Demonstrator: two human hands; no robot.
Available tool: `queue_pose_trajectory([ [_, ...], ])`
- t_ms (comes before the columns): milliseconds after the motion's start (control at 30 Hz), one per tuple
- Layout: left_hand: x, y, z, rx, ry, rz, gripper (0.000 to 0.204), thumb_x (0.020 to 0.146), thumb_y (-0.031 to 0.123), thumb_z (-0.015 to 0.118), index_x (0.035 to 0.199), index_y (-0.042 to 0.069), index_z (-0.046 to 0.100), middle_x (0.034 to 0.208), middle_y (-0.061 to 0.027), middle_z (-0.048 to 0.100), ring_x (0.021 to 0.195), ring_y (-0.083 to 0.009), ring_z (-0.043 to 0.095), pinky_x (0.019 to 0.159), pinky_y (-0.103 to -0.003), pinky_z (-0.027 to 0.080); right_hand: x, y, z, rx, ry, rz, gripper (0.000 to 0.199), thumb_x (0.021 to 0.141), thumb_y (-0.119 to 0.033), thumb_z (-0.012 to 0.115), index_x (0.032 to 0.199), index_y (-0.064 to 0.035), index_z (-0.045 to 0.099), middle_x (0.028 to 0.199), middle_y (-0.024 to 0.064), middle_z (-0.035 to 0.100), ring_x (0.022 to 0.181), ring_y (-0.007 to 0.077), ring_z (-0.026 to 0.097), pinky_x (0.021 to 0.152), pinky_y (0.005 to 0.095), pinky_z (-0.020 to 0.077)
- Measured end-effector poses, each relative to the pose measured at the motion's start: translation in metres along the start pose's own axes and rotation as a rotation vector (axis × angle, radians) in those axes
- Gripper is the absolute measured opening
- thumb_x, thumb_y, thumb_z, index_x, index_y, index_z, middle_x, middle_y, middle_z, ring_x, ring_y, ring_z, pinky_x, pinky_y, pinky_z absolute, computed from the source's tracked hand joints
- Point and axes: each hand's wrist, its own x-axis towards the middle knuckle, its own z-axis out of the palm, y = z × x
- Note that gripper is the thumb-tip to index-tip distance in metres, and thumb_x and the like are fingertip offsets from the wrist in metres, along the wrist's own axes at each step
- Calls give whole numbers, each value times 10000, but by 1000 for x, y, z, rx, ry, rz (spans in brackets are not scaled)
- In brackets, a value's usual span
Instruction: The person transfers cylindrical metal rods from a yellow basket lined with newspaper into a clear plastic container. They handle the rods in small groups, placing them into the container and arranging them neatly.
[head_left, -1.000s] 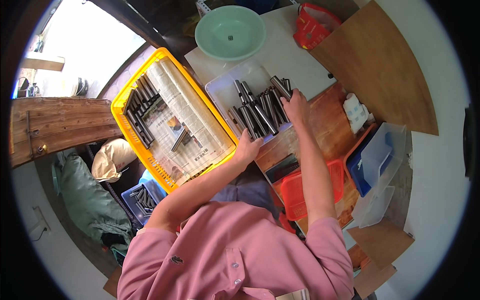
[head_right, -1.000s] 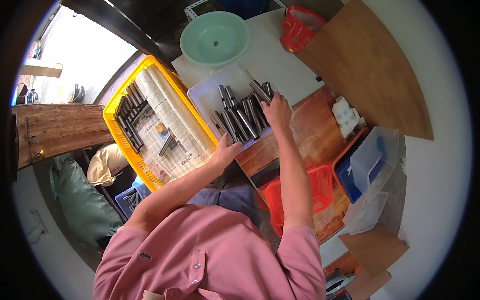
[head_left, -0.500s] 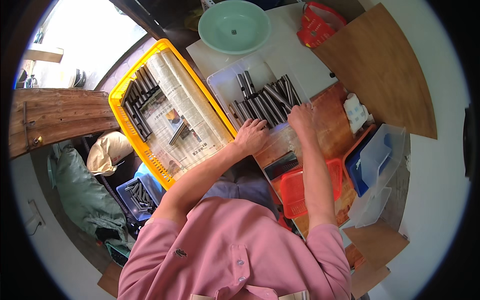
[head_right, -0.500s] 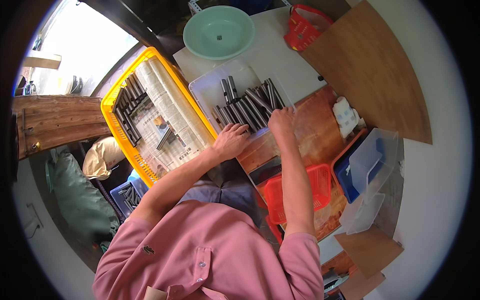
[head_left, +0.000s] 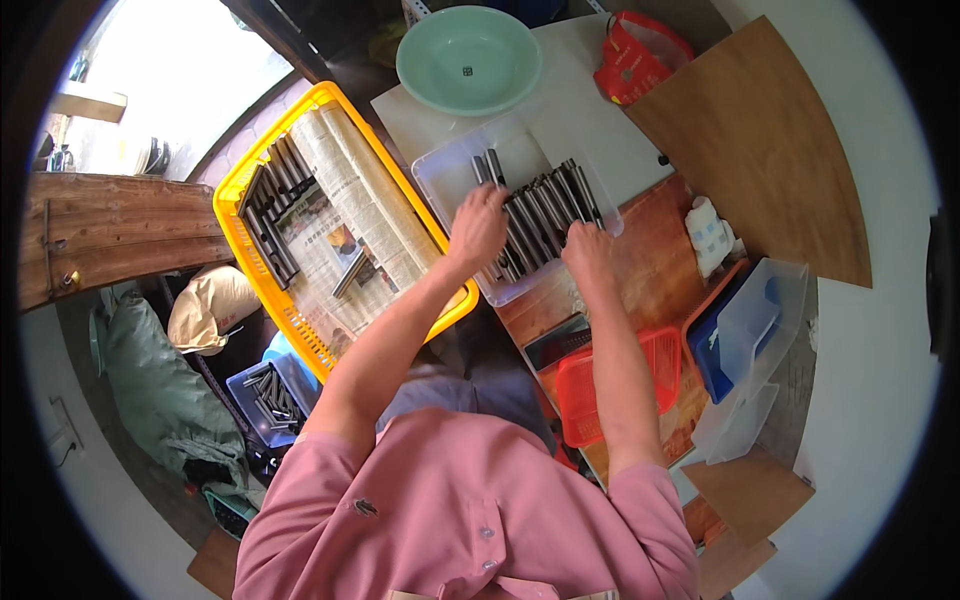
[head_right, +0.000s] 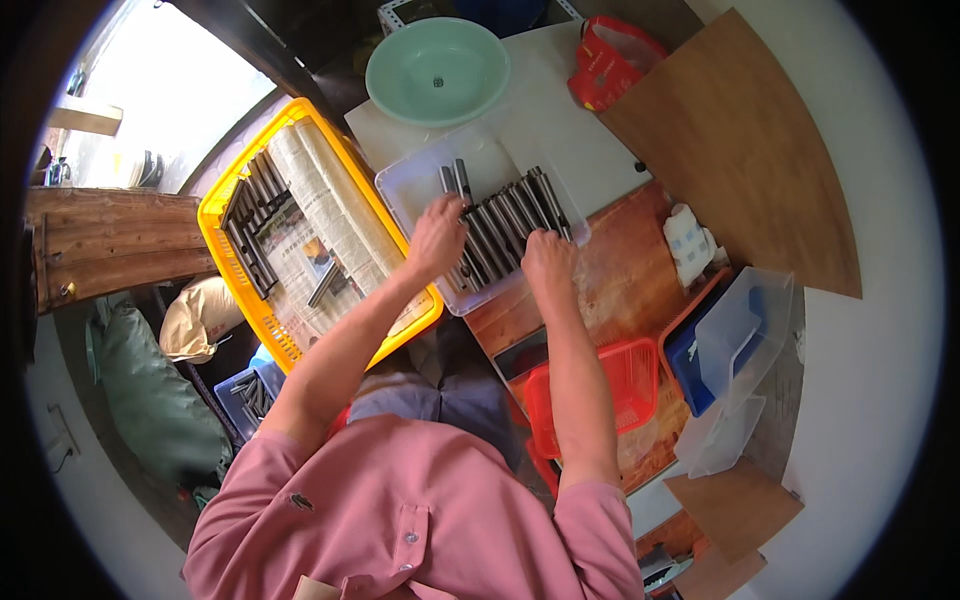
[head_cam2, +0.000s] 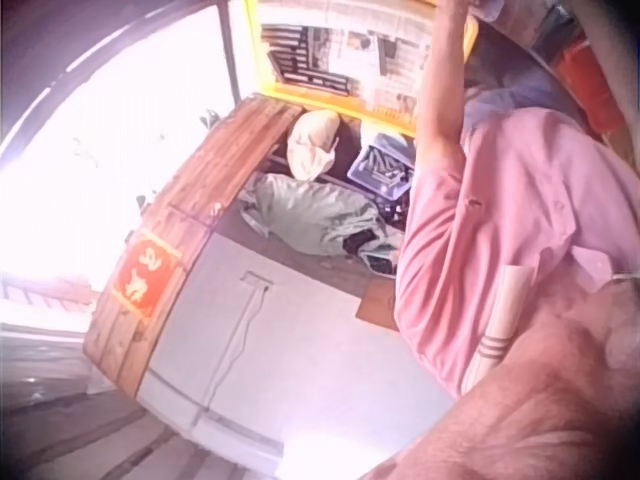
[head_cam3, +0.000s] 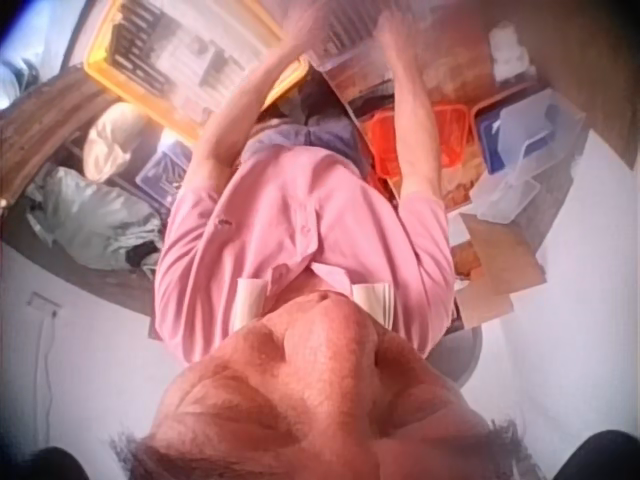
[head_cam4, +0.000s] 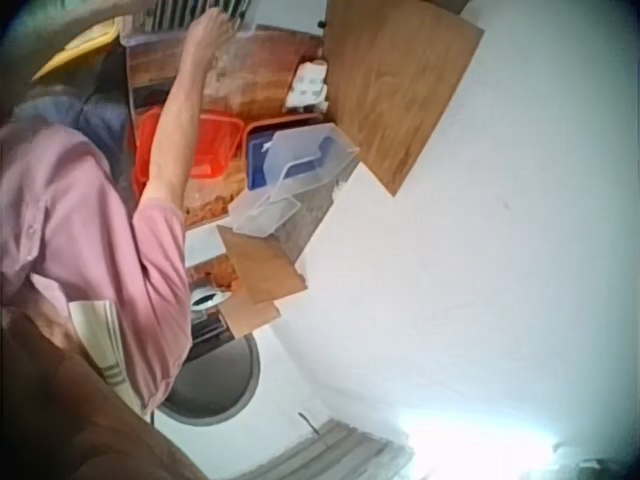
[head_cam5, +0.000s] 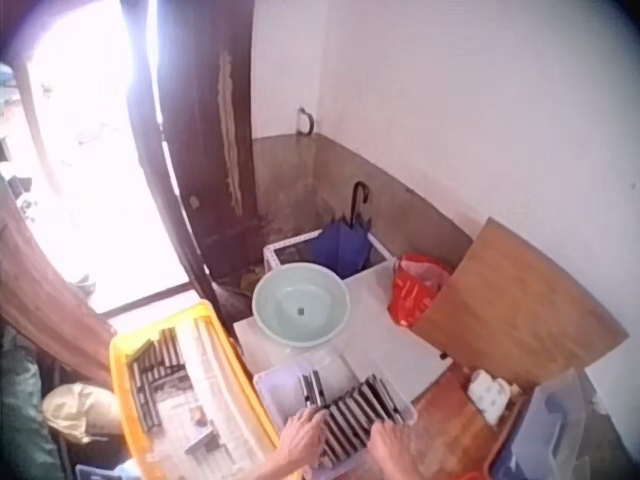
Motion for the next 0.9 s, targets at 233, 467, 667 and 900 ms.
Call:
queue_pose_trajectory([
  [233,106,-38,27,-129,-196,-785,808,808,493,747,1348,-17,431,1321,-295,545,1241,-426,549,1016,-501,464,-18,-7,-20,142,240,39,244,844,-210,744,982,-37,642,953,158,689,899,331,693,812,458,523],
  [467,122,-61,80,2,-346,-812,730,758,354,780,1307,-17,472,1171,-202,682,1082,-360,673,925,-446,526,-62,9,-12,327,352,48,208,854,-194,731,997,-70,645,967,125,692,880,329,674,784,453,502],
  [667,121,-38,16,-179,-203,-327,612,731,256,777,1228,-38,574,1017,-239,705,987,-346,696,851,-447,546,-79,23,-11,491,386,103,178,866,-173,710,997,-70,649,968,112,693,890,330,667,808,449,502],
  [900,58,-1,-72,-31,-639,355,447,775,142,769,1206,100,661,1050,-113,678,976,-311,655,853,-401,521,-62,8,-18,996,290,158,179,890,-150,688,1028,-37,673,950,134,705,797,291,680,723,402,537],
])
